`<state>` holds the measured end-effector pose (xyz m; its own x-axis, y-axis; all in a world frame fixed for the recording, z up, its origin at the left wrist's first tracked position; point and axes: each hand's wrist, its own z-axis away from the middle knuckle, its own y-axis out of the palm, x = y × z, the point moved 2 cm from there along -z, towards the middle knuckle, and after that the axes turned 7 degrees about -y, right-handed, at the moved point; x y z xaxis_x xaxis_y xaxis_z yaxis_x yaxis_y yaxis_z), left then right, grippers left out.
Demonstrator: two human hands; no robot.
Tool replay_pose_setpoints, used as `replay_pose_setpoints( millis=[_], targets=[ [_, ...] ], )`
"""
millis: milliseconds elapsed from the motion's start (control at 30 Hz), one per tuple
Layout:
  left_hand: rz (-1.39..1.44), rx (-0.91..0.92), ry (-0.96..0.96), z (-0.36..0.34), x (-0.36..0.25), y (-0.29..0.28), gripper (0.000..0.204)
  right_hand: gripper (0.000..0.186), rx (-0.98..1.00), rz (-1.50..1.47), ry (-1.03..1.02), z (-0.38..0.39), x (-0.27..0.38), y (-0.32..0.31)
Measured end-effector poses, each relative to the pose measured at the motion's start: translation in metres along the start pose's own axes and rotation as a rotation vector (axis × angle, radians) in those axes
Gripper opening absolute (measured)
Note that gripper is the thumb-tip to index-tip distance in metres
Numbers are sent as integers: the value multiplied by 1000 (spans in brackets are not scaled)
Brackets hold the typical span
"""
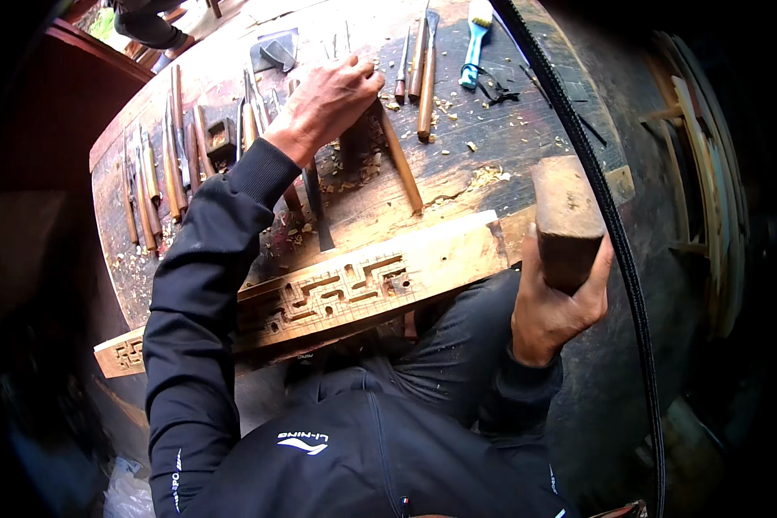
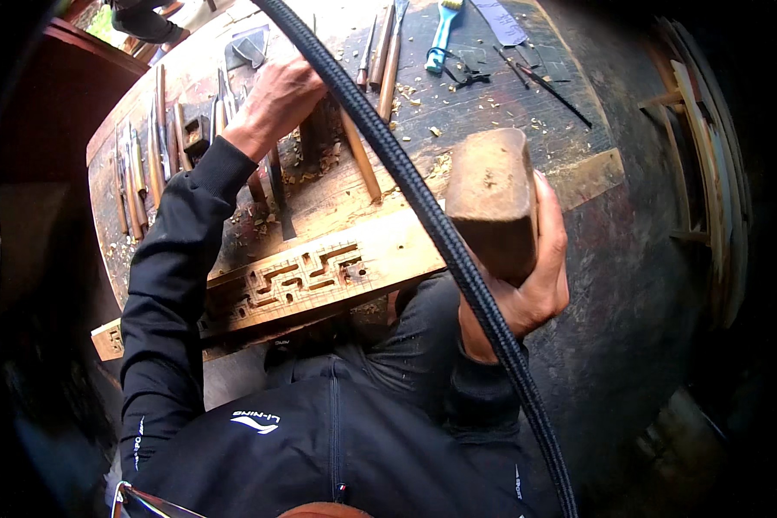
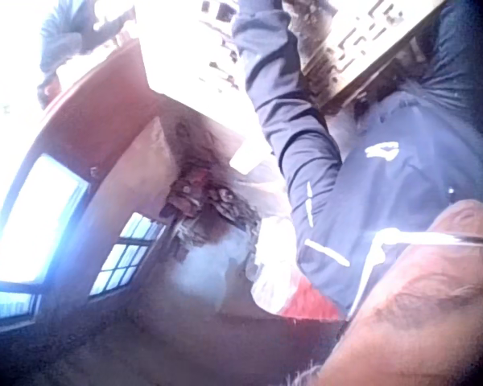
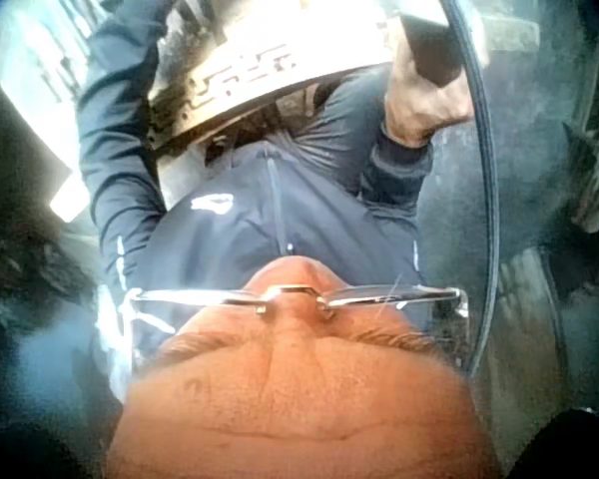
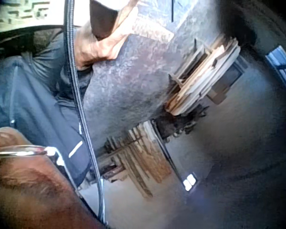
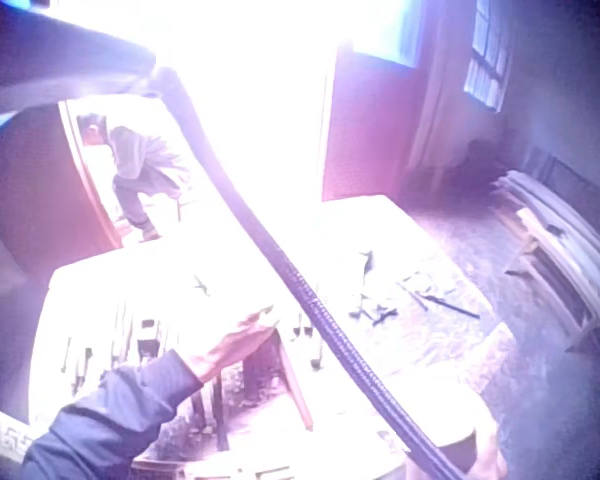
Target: The person is carving intricate geometric patterns into a long wooden board using a chisel and a wooden mallet. They strike the chisel to remove small pieces of wood, occasionally selecting different chisels from a workbench to continue the carving process.
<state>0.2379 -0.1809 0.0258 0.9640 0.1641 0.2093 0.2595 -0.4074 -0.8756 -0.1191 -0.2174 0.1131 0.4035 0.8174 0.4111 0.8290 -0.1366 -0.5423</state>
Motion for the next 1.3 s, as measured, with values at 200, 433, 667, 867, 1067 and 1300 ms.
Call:
replay_pose_setpoints(
  millis=[200,433,667,867,1067,1300],
  targets=[
    [167,-270,32,19,10,-35,26,76,32,52,46,6,-1,-4],
    [57,-316,-342,90,56,-116,12,68,78,45,17,1,1,-3],
    [56,-32,-552,154,54,-121,5,63,75,-56,3,-3,4,5],
    [103,62,-425,157,13,-116,4,64,170,-14,9,4,-5,1],
    [70,102,-515,173,17,-117,5,61,187,-38,16,-2,3,-1],
    [124,88,-623,190,20,-120,7,60,173,-21,9,-4,8,-1]
  ],
)
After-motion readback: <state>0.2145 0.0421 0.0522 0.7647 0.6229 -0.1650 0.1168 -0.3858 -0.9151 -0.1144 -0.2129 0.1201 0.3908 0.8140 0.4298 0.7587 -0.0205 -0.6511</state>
